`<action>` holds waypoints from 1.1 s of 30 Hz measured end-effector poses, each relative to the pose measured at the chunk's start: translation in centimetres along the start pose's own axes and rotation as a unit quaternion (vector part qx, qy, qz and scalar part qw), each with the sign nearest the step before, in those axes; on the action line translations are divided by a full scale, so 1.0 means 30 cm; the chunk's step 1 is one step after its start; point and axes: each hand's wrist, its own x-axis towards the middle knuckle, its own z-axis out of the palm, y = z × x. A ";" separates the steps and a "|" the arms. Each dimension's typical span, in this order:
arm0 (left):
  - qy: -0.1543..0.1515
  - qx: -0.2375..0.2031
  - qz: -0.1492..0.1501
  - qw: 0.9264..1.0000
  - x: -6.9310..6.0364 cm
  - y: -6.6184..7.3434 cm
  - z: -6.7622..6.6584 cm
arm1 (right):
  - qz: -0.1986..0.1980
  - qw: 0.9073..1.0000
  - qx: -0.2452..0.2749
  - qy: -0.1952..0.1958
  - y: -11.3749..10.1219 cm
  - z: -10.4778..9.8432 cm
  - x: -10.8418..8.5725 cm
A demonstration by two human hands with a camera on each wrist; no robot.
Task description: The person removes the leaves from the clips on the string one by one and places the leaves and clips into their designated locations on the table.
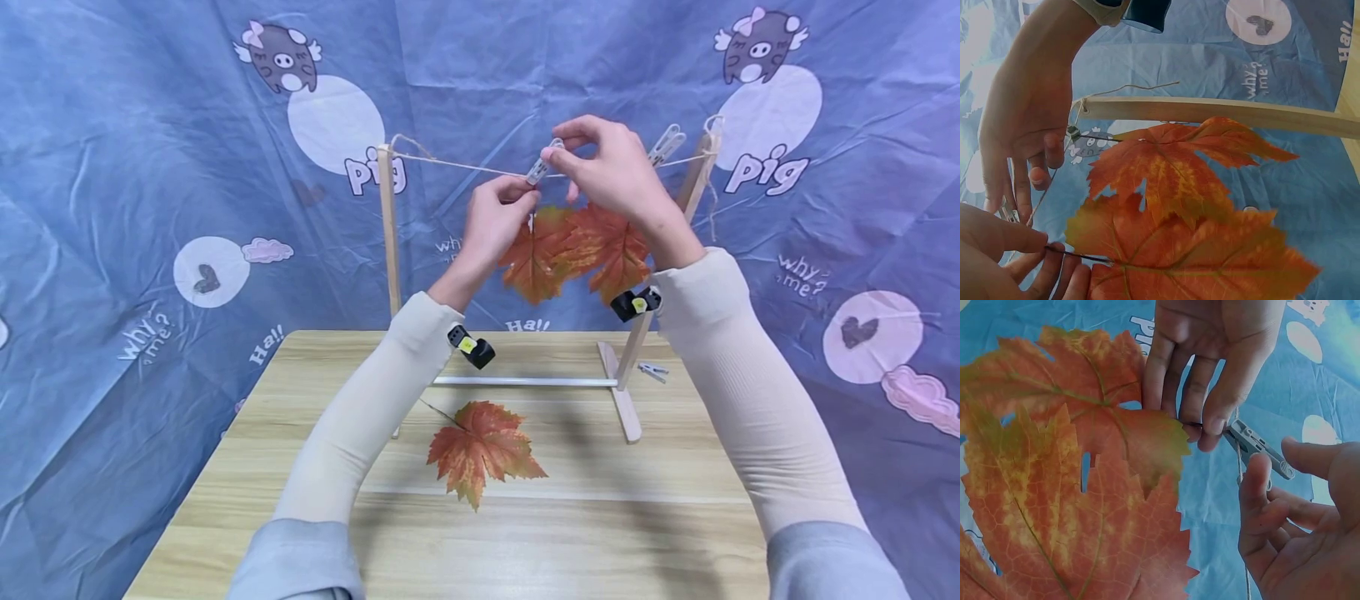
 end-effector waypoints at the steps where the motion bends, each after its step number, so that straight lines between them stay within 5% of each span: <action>1: 0.000 -0.002 -0.001 1.000 0.002 -0.001 0.000 | -0.002 1.000 0.003 0.001 -0.001 0.001 0.002; 16: -0.020 -0.034 -0.014 0.999 0.014 -0.011 -0.006 | 0.005 0.999 0.031 0.021 0.000 0.005 0.014; 33: -0.023 -0.041 0.007 0.999 0.020 0.002 -0.028 | 0.002 0.996 0.064 0.059 -0.021 0.002 0.024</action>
